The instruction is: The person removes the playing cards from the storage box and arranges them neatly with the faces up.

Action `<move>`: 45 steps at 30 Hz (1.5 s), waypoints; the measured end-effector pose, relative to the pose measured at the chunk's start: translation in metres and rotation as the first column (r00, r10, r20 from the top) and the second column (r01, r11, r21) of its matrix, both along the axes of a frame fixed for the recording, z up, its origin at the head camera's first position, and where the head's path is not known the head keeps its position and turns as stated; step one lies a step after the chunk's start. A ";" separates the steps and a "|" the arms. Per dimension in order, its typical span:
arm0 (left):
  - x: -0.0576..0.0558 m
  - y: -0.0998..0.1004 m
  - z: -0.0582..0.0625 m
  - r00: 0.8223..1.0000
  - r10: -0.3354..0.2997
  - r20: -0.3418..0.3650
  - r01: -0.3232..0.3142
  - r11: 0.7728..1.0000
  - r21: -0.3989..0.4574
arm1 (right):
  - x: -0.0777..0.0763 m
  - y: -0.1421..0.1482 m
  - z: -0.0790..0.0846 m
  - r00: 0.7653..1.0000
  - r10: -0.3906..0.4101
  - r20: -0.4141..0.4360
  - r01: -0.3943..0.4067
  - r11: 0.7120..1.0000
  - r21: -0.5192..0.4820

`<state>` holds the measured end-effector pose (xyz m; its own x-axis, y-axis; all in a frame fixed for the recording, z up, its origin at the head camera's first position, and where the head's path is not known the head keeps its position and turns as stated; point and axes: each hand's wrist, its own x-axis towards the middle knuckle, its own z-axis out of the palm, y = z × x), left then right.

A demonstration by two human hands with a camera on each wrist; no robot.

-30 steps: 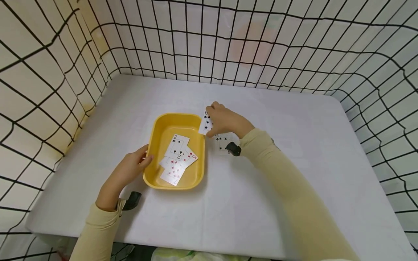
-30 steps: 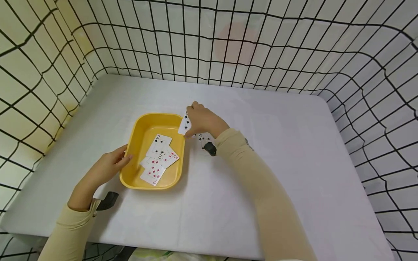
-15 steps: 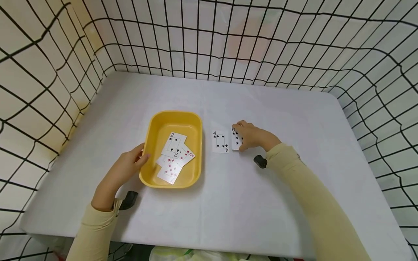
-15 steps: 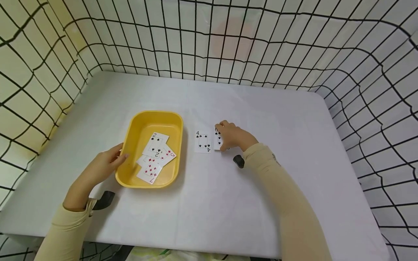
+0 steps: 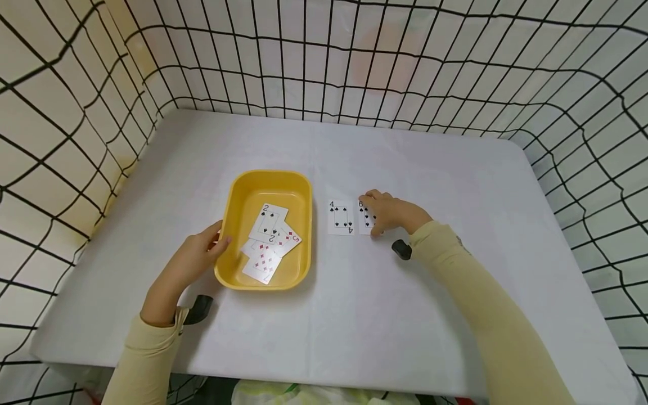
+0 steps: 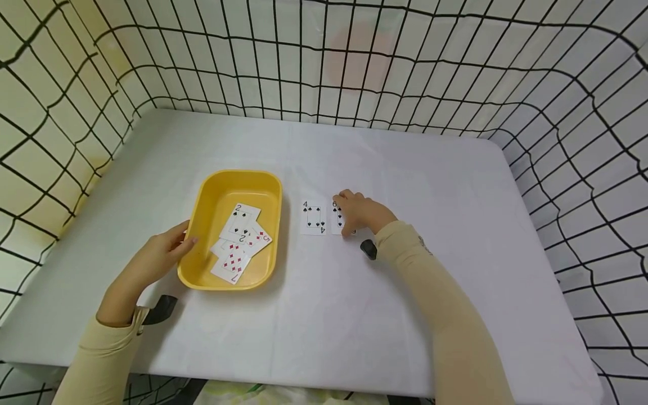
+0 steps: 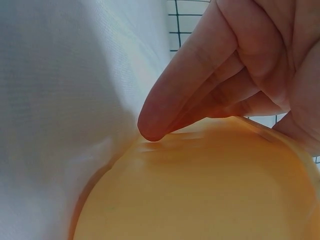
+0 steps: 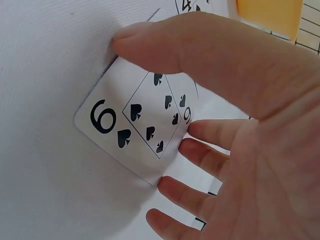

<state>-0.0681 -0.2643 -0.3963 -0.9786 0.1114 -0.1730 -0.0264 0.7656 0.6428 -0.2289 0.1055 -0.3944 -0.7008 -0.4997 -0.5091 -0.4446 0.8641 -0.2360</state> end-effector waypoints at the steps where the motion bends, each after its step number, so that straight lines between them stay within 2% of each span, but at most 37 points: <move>1: 0.000 0.000 0.000 1.000 0.001 0.000 -0.001 1.000 -0.002 | 0.000 0.000 0.000 1.000 0.002 0.001 -0.002 1.000 0.000; 7: 0.000 -0.001 0.000 1.000 0.009 0.004 -0.009 1.000 0.005 | -0.005 -0.004 0.006 0.999 0.031 -0.024 -0.031 1.000 -0.007; 13: -0.001 -0.002 -0.003 1.000 0.022 0.006 -0.022 1.000 0.005 | -0.007 -0.024 0.025 0.992 0.060 -0.114 -0.069 0.995 -0.078; 20: -0.002 -0.004 -0.004 0.999 0.033 0.015 -0.033 0.999 -0.001 | 0.002 -0.081 0.053 0.983 0.094 -0.159 -0.117 0.983 -0.139; 26: -0.002 -0.003 -0.003 0.999 0.049 0.020 -0.049 0.999 0.000 | 0.017 -0.141 0.062 0.969 0.169 -0.178 -0.196 0.969 -0.149; 29: -0.001 -0.001 -0.003 0.998 0.055 0.032 -0.056 0.998 0.009 | 0.023 -0.167 0.061 0.956 0.229 -0.184 -0.248 0.965 -0.086; 33: -0.002 0.000 -0.004 0.998 0.051 0.032 -0.051 0.998 0.020 | 0.030 -0.191 0.052 0.948 0.265 -0.174 -0.273 0.962 -0.018; 41: -0.002 -0.001 -0.007 0.999 0.031 -0.018 -0.031 0.999 0.026 | 0.037 -0.211 0.021 0.976 0.186 -0.114 -0.176 0.980 0.094; 45: -0.002 -0.002 -0.007 0.999 0.032 -0.022 -0.032 0.999 0.025 | 0.038 -0.213 0.009 0.975 0.182 -0.125 -0.163 0.975 0.149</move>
<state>-0.0699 -0.2665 -0.4034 -0.9854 0.0838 -0.1483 -0.0360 0.7487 0.6620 -0.1904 -0.1076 -0.3851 -0.6777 -0.5513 -0.4867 -0.6098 0.7911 -0.0471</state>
